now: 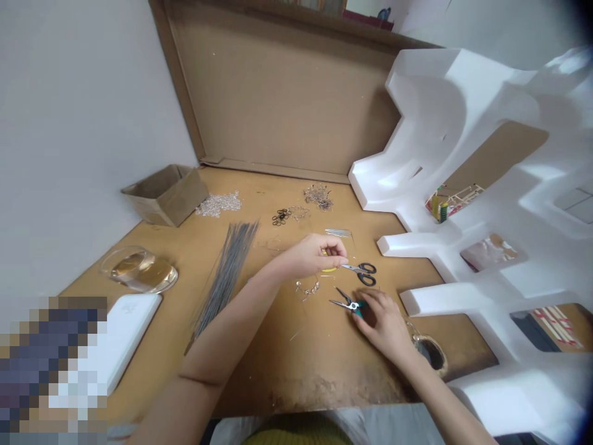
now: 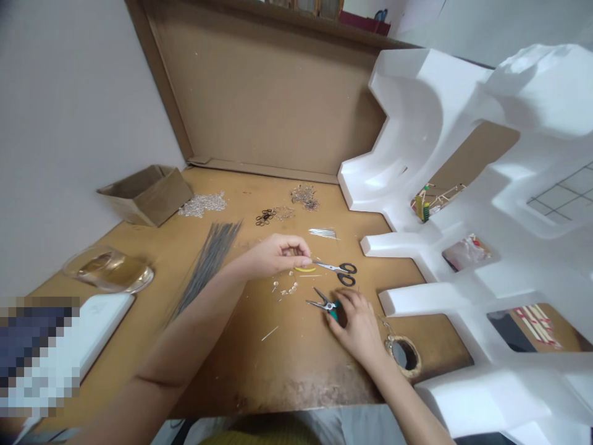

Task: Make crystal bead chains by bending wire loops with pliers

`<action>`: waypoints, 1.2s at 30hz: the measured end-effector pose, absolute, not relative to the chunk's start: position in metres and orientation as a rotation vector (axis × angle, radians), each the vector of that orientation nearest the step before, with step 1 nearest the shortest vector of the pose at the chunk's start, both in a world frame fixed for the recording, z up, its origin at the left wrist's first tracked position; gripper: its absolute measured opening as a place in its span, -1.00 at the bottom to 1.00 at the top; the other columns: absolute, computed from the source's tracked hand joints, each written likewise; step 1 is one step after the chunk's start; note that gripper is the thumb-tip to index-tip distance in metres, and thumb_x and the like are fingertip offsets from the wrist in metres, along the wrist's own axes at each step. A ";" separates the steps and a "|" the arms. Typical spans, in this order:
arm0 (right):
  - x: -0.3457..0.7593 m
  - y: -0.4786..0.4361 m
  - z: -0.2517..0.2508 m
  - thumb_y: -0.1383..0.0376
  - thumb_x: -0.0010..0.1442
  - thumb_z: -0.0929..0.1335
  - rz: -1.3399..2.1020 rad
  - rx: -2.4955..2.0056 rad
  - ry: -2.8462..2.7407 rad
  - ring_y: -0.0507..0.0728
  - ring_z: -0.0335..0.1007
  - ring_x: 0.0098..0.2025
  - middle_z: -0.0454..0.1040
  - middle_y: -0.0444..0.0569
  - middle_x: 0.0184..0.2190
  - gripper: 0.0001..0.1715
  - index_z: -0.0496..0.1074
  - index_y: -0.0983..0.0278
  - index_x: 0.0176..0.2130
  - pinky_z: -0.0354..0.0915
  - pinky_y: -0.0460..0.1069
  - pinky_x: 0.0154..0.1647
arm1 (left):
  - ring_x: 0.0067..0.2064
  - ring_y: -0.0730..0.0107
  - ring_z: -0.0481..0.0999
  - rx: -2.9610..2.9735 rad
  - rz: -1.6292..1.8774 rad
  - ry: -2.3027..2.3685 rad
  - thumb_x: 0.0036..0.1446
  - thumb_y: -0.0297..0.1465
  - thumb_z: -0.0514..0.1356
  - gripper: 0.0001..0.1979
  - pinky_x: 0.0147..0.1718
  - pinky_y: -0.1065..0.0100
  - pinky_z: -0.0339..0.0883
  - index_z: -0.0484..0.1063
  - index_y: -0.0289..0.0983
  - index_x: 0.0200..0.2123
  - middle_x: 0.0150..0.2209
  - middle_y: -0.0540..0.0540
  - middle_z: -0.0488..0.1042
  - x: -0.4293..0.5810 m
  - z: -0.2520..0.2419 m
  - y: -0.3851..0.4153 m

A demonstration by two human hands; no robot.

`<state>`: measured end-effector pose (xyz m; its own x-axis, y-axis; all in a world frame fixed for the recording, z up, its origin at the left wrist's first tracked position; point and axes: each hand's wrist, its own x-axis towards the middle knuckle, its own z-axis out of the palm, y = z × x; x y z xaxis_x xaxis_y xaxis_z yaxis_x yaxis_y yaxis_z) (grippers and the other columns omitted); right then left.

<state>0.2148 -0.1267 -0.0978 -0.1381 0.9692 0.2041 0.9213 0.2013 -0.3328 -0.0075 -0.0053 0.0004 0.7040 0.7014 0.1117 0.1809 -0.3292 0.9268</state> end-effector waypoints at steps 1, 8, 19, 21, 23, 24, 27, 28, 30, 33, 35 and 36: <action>0.214 -0.124 -0.092 0.18 0.19 0.26 0.246 -1.743 -2.026 0.25 0.32 0.02 0.42 0.16 -0.04 -0.62 0.39 0.30 -0.04 0.26 0.17 0.04 | -0.45 0.55 0.32 1.891 0.601 0.683 0.06 -0.31 0.17 -0.83 -0.45 0.49 0.19 0.40 -0.31 -0.41 -0.46 0.02 0.40 -0.005 -0.003 -0.005; 0.197 -0.093 -0.045 0.11 0.19 0.26 0.810 -1.559 -1.694 0.11 0.42 -0.29 0.53 0.02 -0.25 -0.64 0.49 0.27 -0.18 0.33 -0.01 -0.30 | -0.42 0.49 0.37 2.199 0.442 0.767 0.08 -0.31 0.12 -0.82 -0.44 0.47 0.16 0.44 -0.29 -0.42 -0.48 0.01 0.44 0.003 -0.024 -0.006; 0.171 -0.042 -0.034 0.15 0.07 0.33 0.991 -1.398 -1.714 0.01 0.32 -0.57 0.46 -0.10 -0.53 -0.75 0.47 0.28 -0.37 0.26 -0.06 -0.47 | -0.40 0.46 0.39 2.209 0.543 1.074 0.19 -0.21 0.02 -0.70 -0.44 0.47 0.16 0.45 -0.28 -0.33 -0.41 -0.02 0.49 -0.020 -0.034 -0.009; 0.173 -0.037 -0.027 0.16 0.07 0.34 0.929 -1.378 -1.645 0.01 0.34 -0.56 0.46 -0.10 -0.52 -0.77 0.46 0.28 -0.38 0.28 -0.05 -0.45 | -0.38 0.41 0.40 2.313 0.460 1.270 0.24 -0.22 -0.08 -0.64 -0.44 0.44 0.14 0.44 -0.27 -0.31 -0.39 -0.06 0.50 -0.023 -0.039 -0.005; 0.175 -0.036 -0.020 0.15 0.04 0.36 0.896 -1.346 -1.558 0.01 0.34 -0.56 0.47 -0.09 -0.50 -0.77 0.44 0.29 -0.39 0.29 -0.05 -0.46 | -0.33 0.36 0.44 2.413 0.203 1.409 0.23 -0.32 -0.08 -0.67 -0.42 0.42 0.15 0.46 -0.28 -0.31 -0.33 -0.13 0.52 -0.025 -0.049 0.002; 0.176 -0.036 -0.017 0.14 0.04 0.37 0.893 -1.330 -1.524 0.01 0.33 -0.56 0.47 -0.09 -0.49 -0.76 0.44 0.29 -0.39 0.29 -0.06 -0.46 | -0.35 0.35 0.44 2.413 0.117 1.402 0.19 -0.36 -0.04 -0.71 -0.42 0.42 0.15 0.47 -0.30 -0.36 -0.36 -0.15 0.52 -0.026 -0.056 0.005; 0.178 -0.036 -0.013 0.12 0.01 0.39 0.905 -1.316 -1.482 0.01 0.33 -0.55 0.45 -0.10 -0.53 -0.72 0.45 0.30 -0.38 0.30 -0.06 -0.47 | -0.44 0.37 0.43 2.396 -0.012 1.375 0.07 -0.41 0.09 -0.80 -0.45 0.42 0.17 0.46 -0.32 -0.48 -0.47 -0.14 0.50 -0.026 -0.079 0.014; 0.179 -0.036 -0.013 0.10 0.01 0.40 0.916 -1.322 -1.474 0.01 0.33 -0.56 0.44 -0.11 -0.55 -0.70 0.45 0.30 -0.38 0.30 -0.06 -0.48 | -0.43 0.36 0.44 2.399 -0.029 1.365 0.05 -0.43 0.10 -0.83 -0.44 0.42 0.18 0.46 -0.32 -0.48 -0.47 -0.14 0.50 -0.025 -0.086 0.015; 0.180 -0.035 -0.013 0.08 -0.01 0.41 0.940 -1.337 -1.451 0.01 0.32 -0.57 0.43 -0.12 -0.58 -0.67 0.45 0.31 -0.37 0.31 -0.05 -0.48 | -0.39 0.33 0.45 2.400 -0.037 1.351 0.01 -0.48 0.10 -0.86 -0.40 0.40 0.21 0.45 -0.32 -0.48 -0.45 -0.15 0.50 -0.023 -0.096 0.018; 0.183 -0.033 -0.015 0.07 -0.02 0.41 0.943 -1.354 -1.416 0.01 0.33 -0.57 0.42 -0.12 -0.57 -0.66 0.45 0.31 -0.39 0.33 -0.05 -0.47 | -0.31 0.28 0.45 2.390 0.001 1.326 -0.02 -0.53 0.08 -0.87 -0.35 0.37 0.23 0.42 -0.32 -0.48 -0.38 -0.19 0.50 -0.019 -0.100 0.018; 0.185 -0.032 -0.015 0.07 -0.01 0.41 0.933 -1.352 -1.426 0.00 0.33 -0.56 0.42 -0.12 -0.57 -0.66 0.45 0.30 -0.39 0.33 -0.05 -0.46 | -0.29 0.28 0.45 2.373 0.054 1.295 -0.03 -0.53 0.08 -0.89 -0.34 0.37 0.23 0.40 -0.32 -0.48 -0.36 -0.18 0.50 -0.019 -0.095 0.017; 0.186 -0.032 -0.015 0.07 0.00 0.41 0.931 -1.349 -1.439 0.00 0.33 -0.56 0.41 -0.13 -0.58 -0.67 0.45 0.30 -0.39 0.33 -0.06 -0.46 | -0.30 0.31 0.44 2.360 0.087 1.275 -0.02 -0.52 0.08 -0.90 -0.35 0.38 0.23 0.39 -0.31 -0.46 -0.37 -0.16 0.49 -0.020 -0.092 0.017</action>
